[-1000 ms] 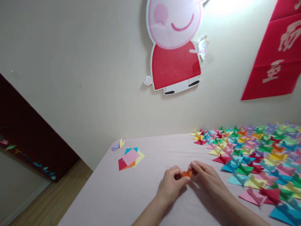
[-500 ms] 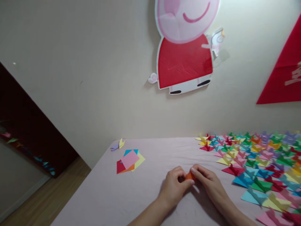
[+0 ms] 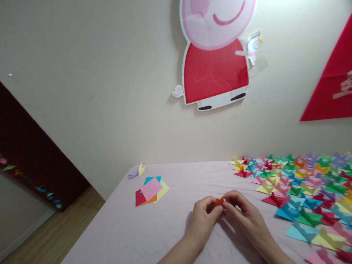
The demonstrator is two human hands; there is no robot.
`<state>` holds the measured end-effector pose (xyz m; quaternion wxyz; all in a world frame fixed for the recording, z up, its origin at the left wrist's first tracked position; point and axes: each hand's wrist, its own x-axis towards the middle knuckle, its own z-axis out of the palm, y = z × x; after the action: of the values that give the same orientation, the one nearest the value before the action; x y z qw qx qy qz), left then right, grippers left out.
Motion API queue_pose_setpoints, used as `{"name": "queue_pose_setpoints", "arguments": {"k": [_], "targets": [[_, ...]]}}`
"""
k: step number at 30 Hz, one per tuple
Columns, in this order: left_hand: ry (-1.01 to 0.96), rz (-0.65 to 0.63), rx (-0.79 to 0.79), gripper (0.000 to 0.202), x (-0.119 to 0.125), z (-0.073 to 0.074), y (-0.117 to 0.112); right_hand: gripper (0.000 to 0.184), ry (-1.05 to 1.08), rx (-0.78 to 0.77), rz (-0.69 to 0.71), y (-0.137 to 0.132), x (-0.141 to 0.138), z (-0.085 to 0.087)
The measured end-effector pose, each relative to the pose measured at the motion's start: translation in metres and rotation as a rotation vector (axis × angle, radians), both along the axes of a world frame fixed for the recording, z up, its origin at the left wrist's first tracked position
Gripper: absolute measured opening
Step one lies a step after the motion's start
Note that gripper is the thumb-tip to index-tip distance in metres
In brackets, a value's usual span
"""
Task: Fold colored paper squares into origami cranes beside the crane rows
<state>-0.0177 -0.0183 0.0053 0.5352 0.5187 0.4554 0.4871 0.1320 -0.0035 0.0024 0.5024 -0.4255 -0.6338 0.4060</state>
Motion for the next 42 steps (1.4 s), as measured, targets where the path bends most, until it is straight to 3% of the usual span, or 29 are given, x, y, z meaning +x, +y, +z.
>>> {"name": "queue_pose_setpoints", "arguments": {"k": [7,14,26,32,37,42], "targets": [[0.010,-0.029,0.065,0.028,-0.002,0.004,-0.001,0.028,0.039,-0.012,-0.066,0.004,0.002,-0.007],[0.009,-0.028,0.055,0.026,-0.002,0.002,0.001,0.028,0.029,-0.023,-0.072,0.003,0.002,0.000],[-0.011,-0.010,0.056,0.022,0.000,0.004,0.000,0.019,-0.063,0.150,-0.021,0.001,0.002,0.004],[0.008,-0.012,0.088,0.033,-0.002,0.001,0.000,0.015,-0.126,0.194,-0.013,0.003,0.003,0.001],[0.017,0.003,0.091,0.043,-0.002,0.001,-0.002,0.007,-0.157,0.298,-0.027,0.000,0.002,0.000],[0.010,0.046,0.100,0.041,-0.001,0.004,-0.004,0.013,-0.333,0.540,-0.111,0.000,0.007,0.002]]}}
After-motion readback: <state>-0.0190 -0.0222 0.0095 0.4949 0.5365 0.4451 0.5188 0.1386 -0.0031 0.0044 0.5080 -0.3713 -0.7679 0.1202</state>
